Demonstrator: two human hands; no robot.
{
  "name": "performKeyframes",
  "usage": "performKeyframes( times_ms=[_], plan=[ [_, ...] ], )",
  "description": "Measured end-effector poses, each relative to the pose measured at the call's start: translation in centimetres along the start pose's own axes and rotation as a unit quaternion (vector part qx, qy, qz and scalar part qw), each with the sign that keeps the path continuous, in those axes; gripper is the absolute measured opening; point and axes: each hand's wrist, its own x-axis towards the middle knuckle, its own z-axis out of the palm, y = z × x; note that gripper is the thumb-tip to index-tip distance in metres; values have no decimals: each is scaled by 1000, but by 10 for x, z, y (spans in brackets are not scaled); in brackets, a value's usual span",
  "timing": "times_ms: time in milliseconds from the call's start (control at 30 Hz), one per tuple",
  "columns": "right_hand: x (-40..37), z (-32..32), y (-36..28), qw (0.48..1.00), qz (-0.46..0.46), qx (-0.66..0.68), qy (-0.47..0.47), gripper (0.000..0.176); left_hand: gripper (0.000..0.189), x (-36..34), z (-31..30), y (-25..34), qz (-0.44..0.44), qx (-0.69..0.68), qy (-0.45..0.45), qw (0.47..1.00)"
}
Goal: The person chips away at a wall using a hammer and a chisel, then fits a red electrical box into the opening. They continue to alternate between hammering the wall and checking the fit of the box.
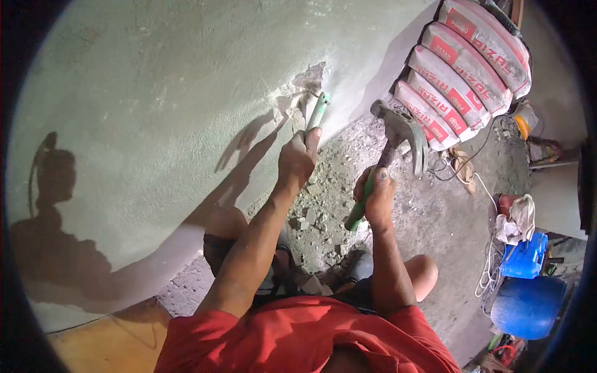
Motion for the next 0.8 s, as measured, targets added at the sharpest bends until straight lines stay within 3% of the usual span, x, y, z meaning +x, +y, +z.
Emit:
performKeyframes(
  times_ms=[167,300,333,367,400,467,567,600,633,667,700,733,800],
  plan=[
    [-3,7,-33,997,-80,15,3,66,57,-3,-7,16,-26,-51,-15,998],
    [10,22,3,992,-113,52,0,60,56,3,1,0,13,-31,-4,999],
    [21,33,24,999,8,34,40,54,55,5,3,-3,45,-18,21,999],
    [44,23,82,958,-114,-263,-14,45,54,6,4,-3,31,8,22,999],
    [46,45,54,995,28,-93,-17,40,54,9,3,1,22,33,24,999],
    [50,47,27,997,76,-4,6,40,52,14,-9,17,18,15,2,1000],
    [37,34,16,998,-46,-35,11,50,53,18,-1,0,52,72,29,996],
    [31,33,22,997,-65,41,19,45,54,17,1,-7,52,20,5,998],
    [33,37,34,976,-160,-145,5,45,54,19,3,-6,52,21,13,998],
    [33,44,51,914,-244,-324,-7,45,53,14,8,-4,51,24,15,998],
    [51,58,66,970,-23,-242,12,45,52,14,10,-1,42,33,18,998],
    [51,59,62,991,10,-130,20,44,51,13,12,0,33,42,21,998],
    [51,46,47,998,53,-32,26,47,50,18,12,-7,62,19,32,997]
  ],
)
